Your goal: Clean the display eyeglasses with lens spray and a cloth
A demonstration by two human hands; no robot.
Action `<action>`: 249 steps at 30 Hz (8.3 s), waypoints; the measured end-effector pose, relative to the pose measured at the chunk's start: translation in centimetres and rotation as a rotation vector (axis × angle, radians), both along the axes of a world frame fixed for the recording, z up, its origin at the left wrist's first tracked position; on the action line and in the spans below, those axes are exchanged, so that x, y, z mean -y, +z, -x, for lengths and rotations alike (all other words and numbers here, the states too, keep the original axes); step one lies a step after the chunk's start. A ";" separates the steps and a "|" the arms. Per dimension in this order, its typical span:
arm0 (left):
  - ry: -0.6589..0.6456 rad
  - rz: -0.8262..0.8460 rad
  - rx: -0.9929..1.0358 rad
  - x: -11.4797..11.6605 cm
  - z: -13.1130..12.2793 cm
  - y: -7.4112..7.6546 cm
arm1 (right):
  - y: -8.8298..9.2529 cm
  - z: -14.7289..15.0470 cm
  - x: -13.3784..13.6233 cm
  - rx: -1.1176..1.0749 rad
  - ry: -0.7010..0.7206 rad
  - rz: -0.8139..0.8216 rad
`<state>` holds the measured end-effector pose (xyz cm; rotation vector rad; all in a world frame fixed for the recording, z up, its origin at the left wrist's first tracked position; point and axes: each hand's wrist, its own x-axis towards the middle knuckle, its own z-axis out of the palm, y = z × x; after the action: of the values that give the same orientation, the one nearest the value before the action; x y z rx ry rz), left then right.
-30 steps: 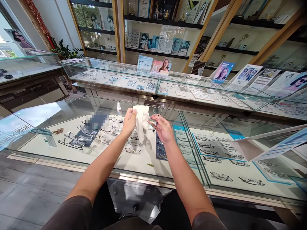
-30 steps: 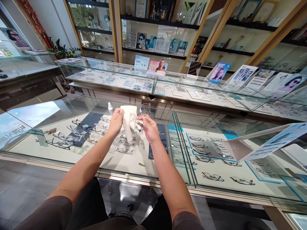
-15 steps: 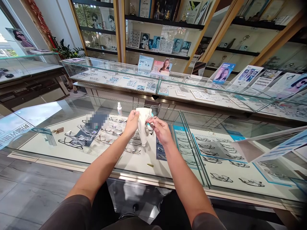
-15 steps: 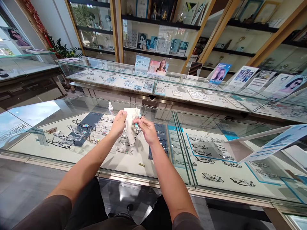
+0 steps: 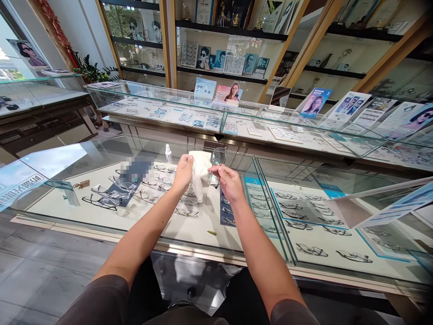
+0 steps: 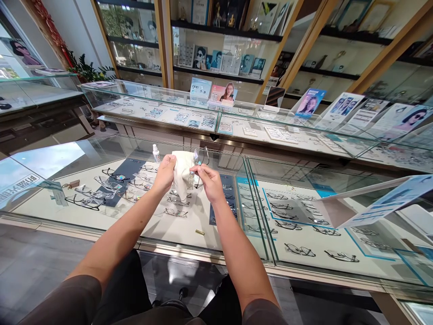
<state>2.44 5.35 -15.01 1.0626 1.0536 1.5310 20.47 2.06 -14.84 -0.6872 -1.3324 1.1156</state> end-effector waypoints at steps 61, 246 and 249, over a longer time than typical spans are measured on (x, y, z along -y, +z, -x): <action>-0.719 0.056 -0.029 3.7 -1.5 1.6 | 0.1 0.5 0.1 -0.124 -0.027 0.034; 0.452 -0.792 -0.381 9.4 1.9 15.6 | 13.1 0.4 6.5 0.259 -0.790 -0.689; 0.446 -0.803 -0.379 9.2 1.9 15.6 | 13.1 0.5 6.3 0.229 -0.759 -0.644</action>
<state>0.50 -3.81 0.63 1.8047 0.9741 2.2697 20.00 -4.21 -1.75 -0.7421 -1.3390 -0.0134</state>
